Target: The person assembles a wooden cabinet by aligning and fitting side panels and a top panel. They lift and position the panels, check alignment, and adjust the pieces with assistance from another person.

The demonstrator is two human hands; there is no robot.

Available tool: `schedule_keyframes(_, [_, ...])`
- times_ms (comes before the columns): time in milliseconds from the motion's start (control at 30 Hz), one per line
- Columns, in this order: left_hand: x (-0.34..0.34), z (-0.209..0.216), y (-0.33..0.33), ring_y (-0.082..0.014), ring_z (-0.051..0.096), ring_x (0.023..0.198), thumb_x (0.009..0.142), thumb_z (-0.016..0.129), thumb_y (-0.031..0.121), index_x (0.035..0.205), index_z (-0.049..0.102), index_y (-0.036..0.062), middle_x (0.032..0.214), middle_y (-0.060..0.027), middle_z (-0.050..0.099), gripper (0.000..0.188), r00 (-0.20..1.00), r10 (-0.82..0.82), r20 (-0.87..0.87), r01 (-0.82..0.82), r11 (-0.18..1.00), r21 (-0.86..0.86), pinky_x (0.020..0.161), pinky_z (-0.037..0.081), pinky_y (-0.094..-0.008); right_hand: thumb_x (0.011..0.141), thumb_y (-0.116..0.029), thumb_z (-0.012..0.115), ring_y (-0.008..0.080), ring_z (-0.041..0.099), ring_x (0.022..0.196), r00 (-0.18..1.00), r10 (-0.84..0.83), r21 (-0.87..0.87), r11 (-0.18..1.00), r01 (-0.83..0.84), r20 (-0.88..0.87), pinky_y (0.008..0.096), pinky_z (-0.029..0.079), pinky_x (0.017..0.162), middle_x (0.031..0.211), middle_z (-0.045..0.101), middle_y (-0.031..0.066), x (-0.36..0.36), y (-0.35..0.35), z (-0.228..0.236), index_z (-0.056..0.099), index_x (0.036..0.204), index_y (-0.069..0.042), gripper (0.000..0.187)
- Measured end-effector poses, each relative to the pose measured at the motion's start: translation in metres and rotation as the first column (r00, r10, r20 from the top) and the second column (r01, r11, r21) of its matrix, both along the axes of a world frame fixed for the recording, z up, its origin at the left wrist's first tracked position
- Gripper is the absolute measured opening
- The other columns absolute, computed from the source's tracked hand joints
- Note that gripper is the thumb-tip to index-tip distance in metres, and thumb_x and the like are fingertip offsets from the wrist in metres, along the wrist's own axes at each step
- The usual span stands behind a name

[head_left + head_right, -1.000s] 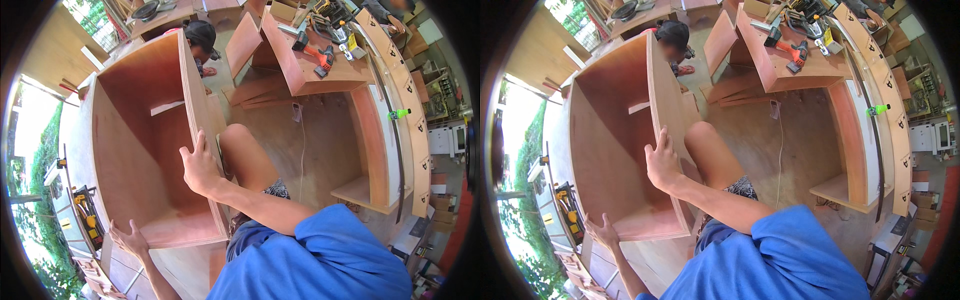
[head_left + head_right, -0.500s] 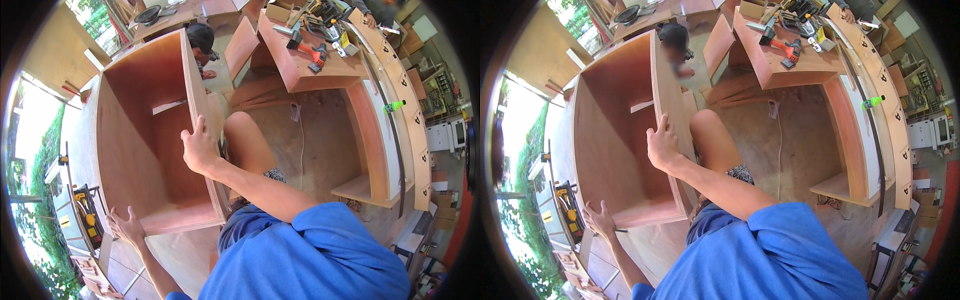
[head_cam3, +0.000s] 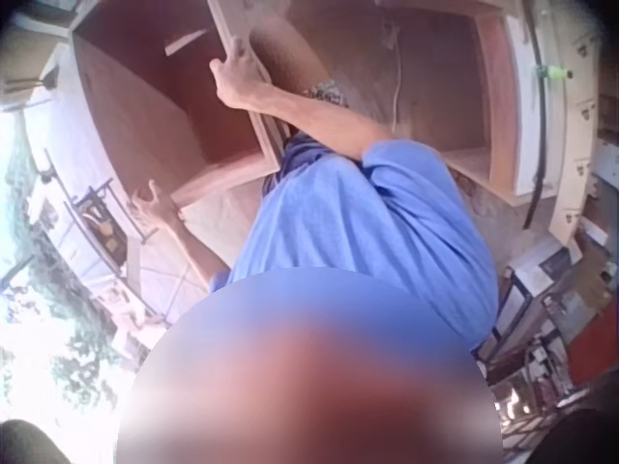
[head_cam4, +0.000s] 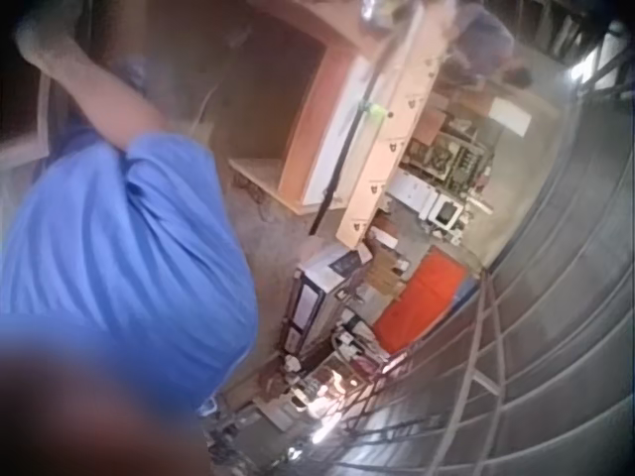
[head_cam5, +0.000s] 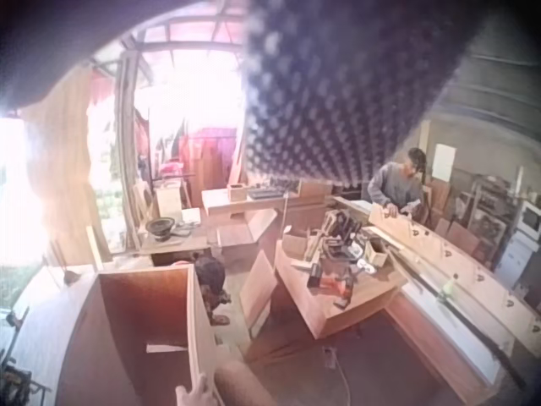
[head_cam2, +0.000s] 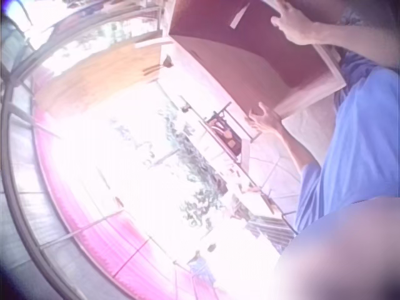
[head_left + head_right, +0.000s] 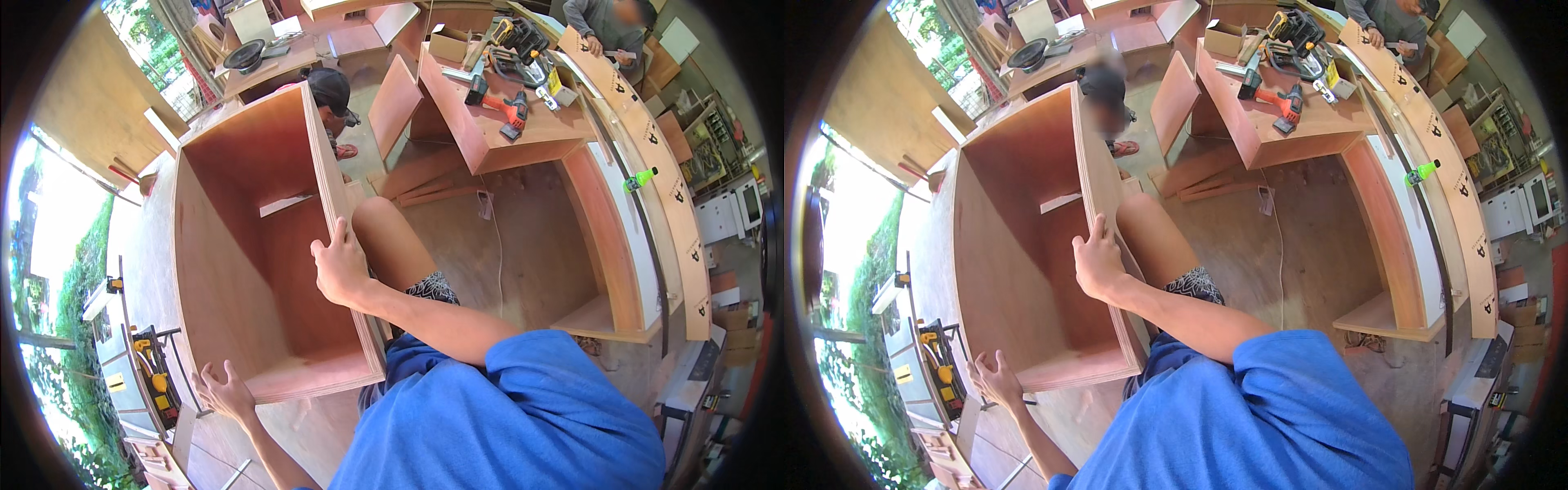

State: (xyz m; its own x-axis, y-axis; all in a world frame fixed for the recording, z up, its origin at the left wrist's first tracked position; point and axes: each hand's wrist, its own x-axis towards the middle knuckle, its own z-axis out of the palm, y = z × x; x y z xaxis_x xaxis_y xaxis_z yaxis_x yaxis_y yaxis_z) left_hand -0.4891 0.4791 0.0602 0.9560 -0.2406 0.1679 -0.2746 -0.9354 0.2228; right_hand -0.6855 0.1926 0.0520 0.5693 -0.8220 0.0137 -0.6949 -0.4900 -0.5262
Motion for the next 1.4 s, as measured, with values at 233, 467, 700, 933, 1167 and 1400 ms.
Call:
schedule_keyframes(233, [0.0, -0.001, 0.001, -0.0302, 0.049, 0.147, 0.098, 0.072, 0.041, 0.141, 0.066, 0.0115, 0.168, -0.018, 0.041, 0.053, 1.0, -0.013, 0.01, 0.013, 1.0, -0.027, 0.126, 0.029, -0.0518, 0.083, -0.006, 0.08, 0.0597, 0.053, 0.131, 0.998, 0.011, -0.009, 1.0, -0.011, 0.056, 0.0542, 0.058, 0.102, 0.151, 0.033, 0.0457, -0.002, 0.001, -0.002, 0.066, 0.12, -0.002, 0.039])
schedule_keyframes(467, [0.017, 0.009, 0.0, -0.0405, 0.045, 0.15, 0.093, 0.074, 0.058, 0.161, 0.045, 0.0139, 0.168, -0.024, 0.039, 0.086, 1.0, 0.013, -0.012, -0.009, 0.956, 0.292, 0.126, 0.032, -0.0557, 0.087, -0.007, 0.077, 0.0598, 0.054, 0.132, 1.0, 0.006, -0.063, 0.998, -0.005, 0.015, 0.0546, 0.056, 0.104, 0.149, 0.036, 0.0445, -0.002, 0.002, 0.001, 0.066, 0.12, -0.007, 0.035])
schedule_keyframes(700, [0.174, 0.029, -0.05, -0.0467, 0.061, 0.132, 0.091, 0.065, 0.075, 0.159, 0.047, 0.0075, 0.144, -0.0286, 0.063, 0.098, 0.996, 0.066, -0.059, -0.072, 0.992, -0.102, 0.116, 0.043, -0.053, 0.09, -0.004, 0.072, 0.0572, 0.054, 0.132, 0.998, -0.037, 0.018, 0.999, 0.036, 0.051, 0.0532, 0.059, 0.103, 0.153, 0.034, 0.0424, 0.0, 0.002, -0.002, 0.066, 0.117, -0.004, 0.028])
schedule_keyframes(933, [0.233, -0.037, -0.134, -0.0462, 0.067, 0.127, 0.091, 0.055, 0.084, 0.147, 0.061, -0.0042, 0.134, -0.0313, 0.07, 0.105, 0.94, -0.004, -0.341, 0.004, 1.0, -0.002, 0.111, 0.05, -0.0528, 0.083, 0.0, 0.075, 0.0527, 0.058, 0.126, 0.993, -0.081, -0.03, 0.996, 0.083, 0.087, 0.0509, 0.065, 0.092, 0.153, 0.034, 0.0403, 0.004, 0.003, -0.01, 0.062, 0.126, -0.003, 0.046])
schedule_keyframes(1167, [0.219, -0.031, -0.127, -0.0474, 0.065, 0.13, 0.095, 0.057, 0.08, 0.142, 0.067, -0.0034, 0.138, -0.0313, 0.069, 0.096, 0.95, -0.053, -0.308, 0.073, 0.996, 0.054, 0.11, 0.051, -0.0525, 0.089, -0.012, 0.078, 0.0576, 0.055, 0.131, 1.0, 0.001, 0.038, 0.999, -0.002, 0.019, 0.0537, 0.064, 0.095, 0.156, 0.027, 0.0503, -0.001, 0.001, 0.0, 0.058, 0.133, 0.004, 0.051])
schedule_keyframes(1400, [0.212, -0.029, -0.122, -0.0466, 0.064, 0.132, 0.095, 0.059, 0.077, 0.145, 0.064, -0.0043, 0.141, -0.0309, 0.067, 0.095, 0.962, -0.121, -0.245, 0.148, 0.984, 0.095, 0.111, 0.05, -0.052, 0.098, -0.034, 0.075, 0.0635, 0.051, 0.134, 0.999, 0.021, 0.087, 0.996, -0.025, 0.044, 0.0555, 0.062, 0.098, 0.156, 0.026, 0.0534, -0.007, 0.005, 0.019, 0.06, 0.13, 0.009, 0.055])
